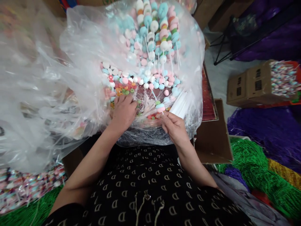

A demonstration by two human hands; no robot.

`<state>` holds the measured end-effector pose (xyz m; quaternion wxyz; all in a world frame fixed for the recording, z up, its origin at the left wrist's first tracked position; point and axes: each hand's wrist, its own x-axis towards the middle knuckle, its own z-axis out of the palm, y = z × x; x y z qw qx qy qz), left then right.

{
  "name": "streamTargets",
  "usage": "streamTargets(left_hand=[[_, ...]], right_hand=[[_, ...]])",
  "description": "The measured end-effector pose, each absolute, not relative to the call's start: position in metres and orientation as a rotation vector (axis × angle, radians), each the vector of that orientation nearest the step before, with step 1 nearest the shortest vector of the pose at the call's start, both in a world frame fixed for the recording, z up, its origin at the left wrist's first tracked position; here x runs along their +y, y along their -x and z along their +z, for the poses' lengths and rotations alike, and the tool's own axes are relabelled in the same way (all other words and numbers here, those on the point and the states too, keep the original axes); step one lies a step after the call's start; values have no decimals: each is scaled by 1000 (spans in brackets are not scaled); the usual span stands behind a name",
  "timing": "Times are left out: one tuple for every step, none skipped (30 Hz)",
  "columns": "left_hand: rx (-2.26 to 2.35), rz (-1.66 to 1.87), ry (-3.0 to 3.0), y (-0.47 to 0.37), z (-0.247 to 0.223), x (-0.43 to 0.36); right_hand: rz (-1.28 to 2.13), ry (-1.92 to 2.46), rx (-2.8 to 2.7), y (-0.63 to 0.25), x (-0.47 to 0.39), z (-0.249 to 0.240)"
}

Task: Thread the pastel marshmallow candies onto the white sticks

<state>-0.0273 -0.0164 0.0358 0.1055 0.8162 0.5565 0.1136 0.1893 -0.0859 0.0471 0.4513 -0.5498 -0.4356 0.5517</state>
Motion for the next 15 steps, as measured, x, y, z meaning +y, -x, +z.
streamTargets(left_hand=[[1650, 363, -2377, 27, 35, -16], [1653, 418, -2341, 28, 33, -15], [1644, 497, -2291, 29, 31, -15], [1623, 593, -2222, 31, 28, -15], [1591, 697, -2131, 34, 25, -15], [1553, 800, -2019, 37, 23, -15], [1514, 889, -1901, 39, 21, -16], [1480, 956, -1798, 41, 21, -17], [1455, 1002, -1727, 42, 21, -18], [1436, 1026, -1697, 42, 23, -20], [1414, 1025, -1712, 41, 26, -22], [1385, 1004, -1761, 39, 29, -24], [1348, 970, -1834, 35, 32, -27], [1302, 928, -1916, 30, 35, -29], [1251, 879, -2004, 23, 37, -32]], right_hand=[[1371, 1358, -1084, -189, -86, 48], [1380, 1358, -1092, -188, -87, 48], [1396, 1359, -1101, -188, -88, 49], [1415, 1361, -1111, -188, -89, 49], [1437, 1364, -1121, -187, -90, 50], [1458, 1366, -1129, -187, -91, 50], [1477, 1369, -1135, -187, -91, 50], [1489, 1370, -1138, -186, -92, 50], [1492, 1368, -1139, -186, -92, 49], [1481, 1367, -1136, -186, -91, 49], [1459, 1367, -1131, -187, -90, 50], [1427, 1370, -1123, -188, -88, 50], [1386, 1374, -1112, -191, -87, 50], [1340, 1383, -1098, -194, -85, 51], [1295, 1395, -1079, -199, -83, 52]])
